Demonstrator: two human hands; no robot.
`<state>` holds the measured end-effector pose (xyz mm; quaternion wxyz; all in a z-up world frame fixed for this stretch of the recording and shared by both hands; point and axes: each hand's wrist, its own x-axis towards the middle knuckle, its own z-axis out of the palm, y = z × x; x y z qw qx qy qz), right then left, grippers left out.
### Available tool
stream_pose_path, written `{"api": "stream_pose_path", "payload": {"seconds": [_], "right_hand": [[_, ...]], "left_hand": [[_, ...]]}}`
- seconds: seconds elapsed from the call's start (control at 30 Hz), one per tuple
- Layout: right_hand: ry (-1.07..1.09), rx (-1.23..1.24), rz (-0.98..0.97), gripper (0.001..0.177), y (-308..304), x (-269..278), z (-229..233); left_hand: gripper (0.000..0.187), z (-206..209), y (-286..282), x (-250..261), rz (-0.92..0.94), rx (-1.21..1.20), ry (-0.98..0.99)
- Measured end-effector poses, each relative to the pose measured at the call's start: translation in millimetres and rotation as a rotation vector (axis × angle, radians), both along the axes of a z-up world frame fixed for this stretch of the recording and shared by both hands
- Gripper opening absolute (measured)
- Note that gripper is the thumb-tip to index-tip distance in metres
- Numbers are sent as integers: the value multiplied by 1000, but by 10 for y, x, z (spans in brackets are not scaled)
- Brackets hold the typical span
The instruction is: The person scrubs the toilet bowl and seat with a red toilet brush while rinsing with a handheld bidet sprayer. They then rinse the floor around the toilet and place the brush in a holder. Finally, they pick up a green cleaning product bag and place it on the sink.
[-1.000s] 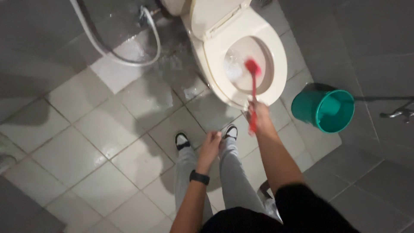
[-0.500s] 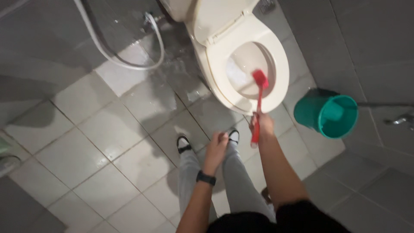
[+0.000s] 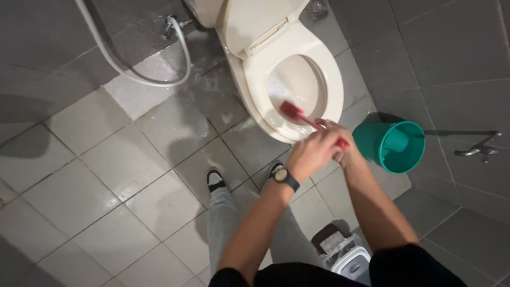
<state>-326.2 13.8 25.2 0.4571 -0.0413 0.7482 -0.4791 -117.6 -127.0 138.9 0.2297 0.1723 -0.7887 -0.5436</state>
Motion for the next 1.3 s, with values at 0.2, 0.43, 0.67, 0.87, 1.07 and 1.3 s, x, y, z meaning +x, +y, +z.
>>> {"api": "stream_pose_path", "payload": {"seconds": [0.2,0.43,0.67,0.87,1.07,1.3], "right_hand": [[451,-190,690,31,-673,-351,488],[512,-152,498,30,-1184,-531,-256],[927,-348,585,33,-1259,-571,-627],[885,-440,694,26,-1250,-660,-834],[557,-348,631,30,-1141,-684,-1261],[651,-299,700,30,-1483,-466,-730]], "left_hand": [[32,-50,-570,-515,211,13,31],[28,-67,-831,-569,363,-56,272],[25,-75,-880,-597,347,54,136],[32,-166,-923,-531,291,-68,48],[29,-369,-866,-498,264,-98,153],[32,-502,-959,-341,339,-13,-42]]}}
